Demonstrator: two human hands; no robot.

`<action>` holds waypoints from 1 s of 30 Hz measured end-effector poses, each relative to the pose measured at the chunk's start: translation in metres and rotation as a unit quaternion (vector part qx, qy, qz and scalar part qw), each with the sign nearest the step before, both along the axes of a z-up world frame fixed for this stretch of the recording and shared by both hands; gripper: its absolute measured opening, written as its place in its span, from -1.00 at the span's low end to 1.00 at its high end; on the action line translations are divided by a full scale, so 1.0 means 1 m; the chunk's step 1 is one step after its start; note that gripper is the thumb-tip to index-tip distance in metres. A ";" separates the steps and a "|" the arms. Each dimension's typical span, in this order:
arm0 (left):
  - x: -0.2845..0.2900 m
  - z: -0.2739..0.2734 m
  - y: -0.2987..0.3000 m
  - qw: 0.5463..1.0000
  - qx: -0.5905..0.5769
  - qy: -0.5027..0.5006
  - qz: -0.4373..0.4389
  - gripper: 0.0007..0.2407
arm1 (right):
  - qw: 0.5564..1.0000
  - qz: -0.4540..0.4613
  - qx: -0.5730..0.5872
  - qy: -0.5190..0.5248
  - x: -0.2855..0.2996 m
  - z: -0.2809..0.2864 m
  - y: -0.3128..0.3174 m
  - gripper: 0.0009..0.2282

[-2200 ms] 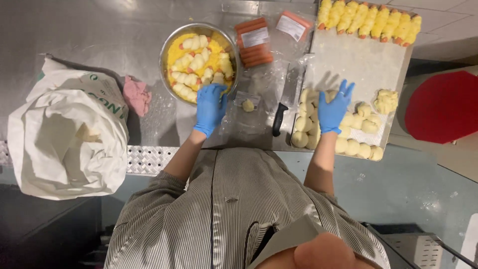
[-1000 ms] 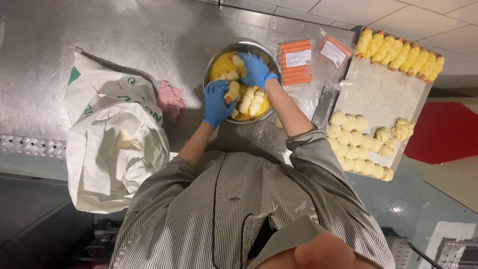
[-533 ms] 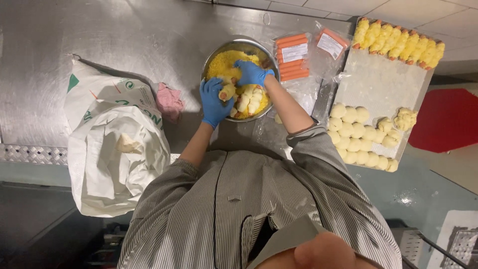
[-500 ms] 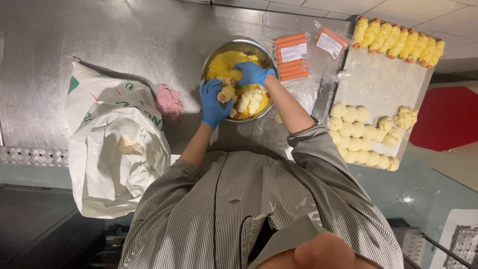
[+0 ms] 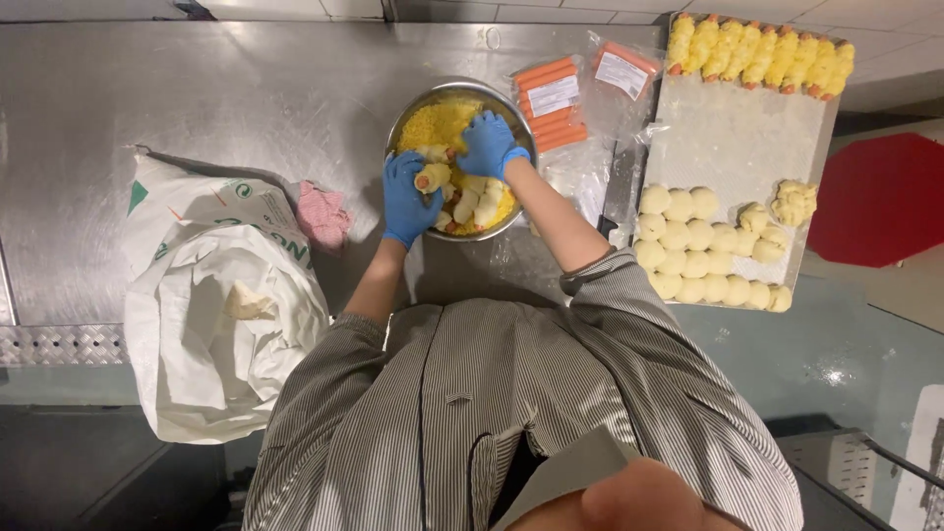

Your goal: Wrapping individual sausages in dough and coating them with breadcrumbs.

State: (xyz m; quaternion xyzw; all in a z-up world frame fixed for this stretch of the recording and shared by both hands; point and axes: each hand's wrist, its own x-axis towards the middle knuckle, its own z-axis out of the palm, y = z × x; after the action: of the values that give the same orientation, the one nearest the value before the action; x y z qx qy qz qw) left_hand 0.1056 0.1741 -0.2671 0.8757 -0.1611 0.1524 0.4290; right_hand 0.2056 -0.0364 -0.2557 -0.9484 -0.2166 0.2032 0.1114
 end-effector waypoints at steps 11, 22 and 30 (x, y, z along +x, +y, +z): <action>0.006 0.002 -0.002 0.999 -0.016 -0.005 -0.034 -0.58 | 0.983 -0.106 0.113 -0.100 -0.053 -0.021 -0.016 -0.62; 0.005 0.006 -0.004 0.999 0.028 -0.029 -0.031 -0.56 | 0.743 -0.405 0.441 -0.299 0.005 -0.057 -0.297 -0.64; 0.004 0.003 -0.004 1.000 0.005 -0.017 -0.023 -0.61 | 0.794 -0.524 0.237 -0.200 0.027 -0.173 -0.436 -0.58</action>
State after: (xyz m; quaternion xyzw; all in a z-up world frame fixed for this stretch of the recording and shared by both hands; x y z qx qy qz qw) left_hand 0.1093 0.1699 -0.2639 0.8709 -0.1892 0.1568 0.4255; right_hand 0.2325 -0.4722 -0.4285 -0.8803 0.2544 -0.1380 0.3759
